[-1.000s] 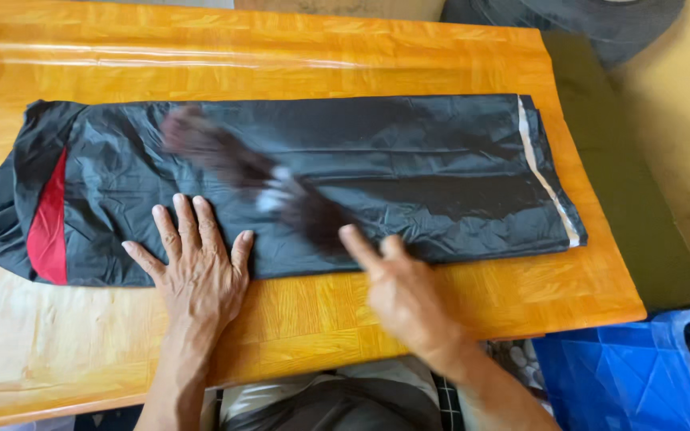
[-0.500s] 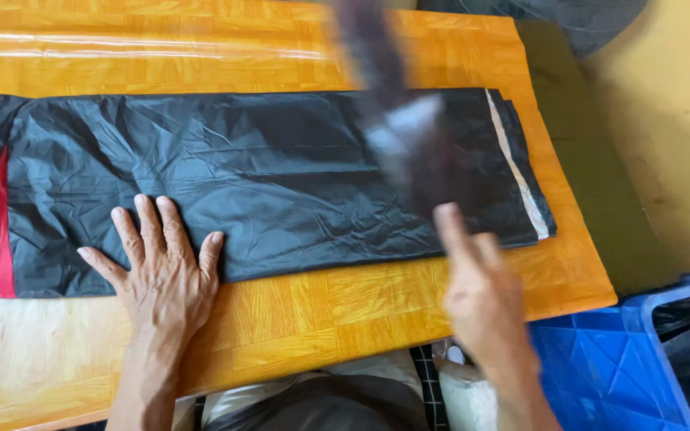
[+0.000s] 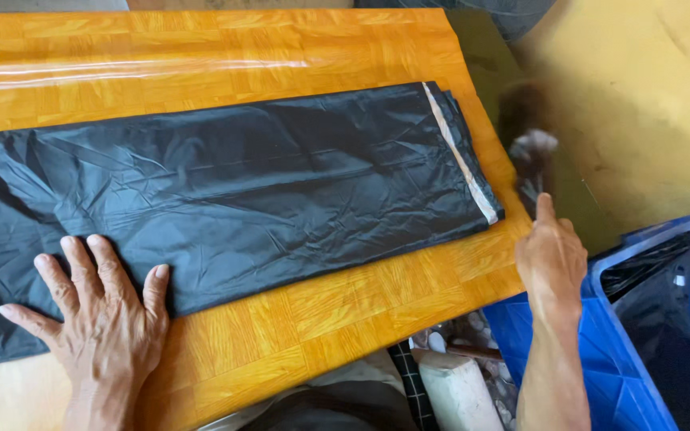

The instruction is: The person folds a black garment on a wooden table, using a brush to smooth the fabric before rolling it tightly into a compact bundle. The person handles the garment and brush directly, repeatedly smoothing and folding the material.

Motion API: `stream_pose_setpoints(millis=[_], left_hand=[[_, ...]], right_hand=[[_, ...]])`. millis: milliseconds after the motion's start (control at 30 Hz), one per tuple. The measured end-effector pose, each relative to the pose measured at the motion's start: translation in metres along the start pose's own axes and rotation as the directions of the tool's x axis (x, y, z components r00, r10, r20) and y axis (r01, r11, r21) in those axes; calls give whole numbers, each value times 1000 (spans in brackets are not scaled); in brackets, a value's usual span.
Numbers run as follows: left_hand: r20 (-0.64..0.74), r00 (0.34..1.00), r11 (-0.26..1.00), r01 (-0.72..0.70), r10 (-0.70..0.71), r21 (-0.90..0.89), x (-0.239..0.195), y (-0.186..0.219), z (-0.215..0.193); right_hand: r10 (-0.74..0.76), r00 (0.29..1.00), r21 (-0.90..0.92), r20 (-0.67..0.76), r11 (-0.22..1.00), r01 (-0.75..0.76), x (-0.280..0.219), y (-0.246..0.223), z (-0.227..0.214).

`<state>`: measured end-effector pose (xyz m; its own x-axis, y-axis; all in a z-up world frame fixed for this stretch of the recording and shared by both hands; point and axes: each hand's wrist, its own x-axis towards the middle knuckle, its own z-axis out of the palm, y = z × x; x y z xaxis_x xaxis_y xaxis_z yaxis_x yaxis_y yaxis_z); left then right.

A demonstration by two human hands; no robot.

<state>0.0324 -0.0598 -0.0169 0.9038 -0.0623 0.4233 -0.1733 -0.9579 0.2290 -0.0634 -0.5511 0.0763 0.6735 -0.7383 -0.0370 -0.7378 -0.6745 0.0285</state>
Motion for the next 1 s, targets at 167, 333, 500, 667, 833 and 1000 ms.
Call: stream_pose_setpoints(millis=[167,333,500,667,833,1000], left_hand=[[-78,995,997,-65,67,31,-3,0,3],[31,999,998,33,-34,45,3,-3,-7],[-26,952,952,305,-306,-36,-7,-18,-26],[20,901,878,426,-433,-219,-8,-18,-27],[-46,917,893,372,-395,-253,-15,-22,-16],[-80,916,864,338,-393,-372,-18,-29,-20]], right_hand=[[-244,908,174,-341,932,317,-35,-11,20],[-348,937,37,2,937,348,-43,-64,37],[-741,671,166,-32,658,735,-97,-121,33],[-958,266,428,111,287,857,-117,-186,16],[-967,232,302,-109,191,934,-114,-256,38],[-977,174,424,-122,108,899,-144,-280,24]])
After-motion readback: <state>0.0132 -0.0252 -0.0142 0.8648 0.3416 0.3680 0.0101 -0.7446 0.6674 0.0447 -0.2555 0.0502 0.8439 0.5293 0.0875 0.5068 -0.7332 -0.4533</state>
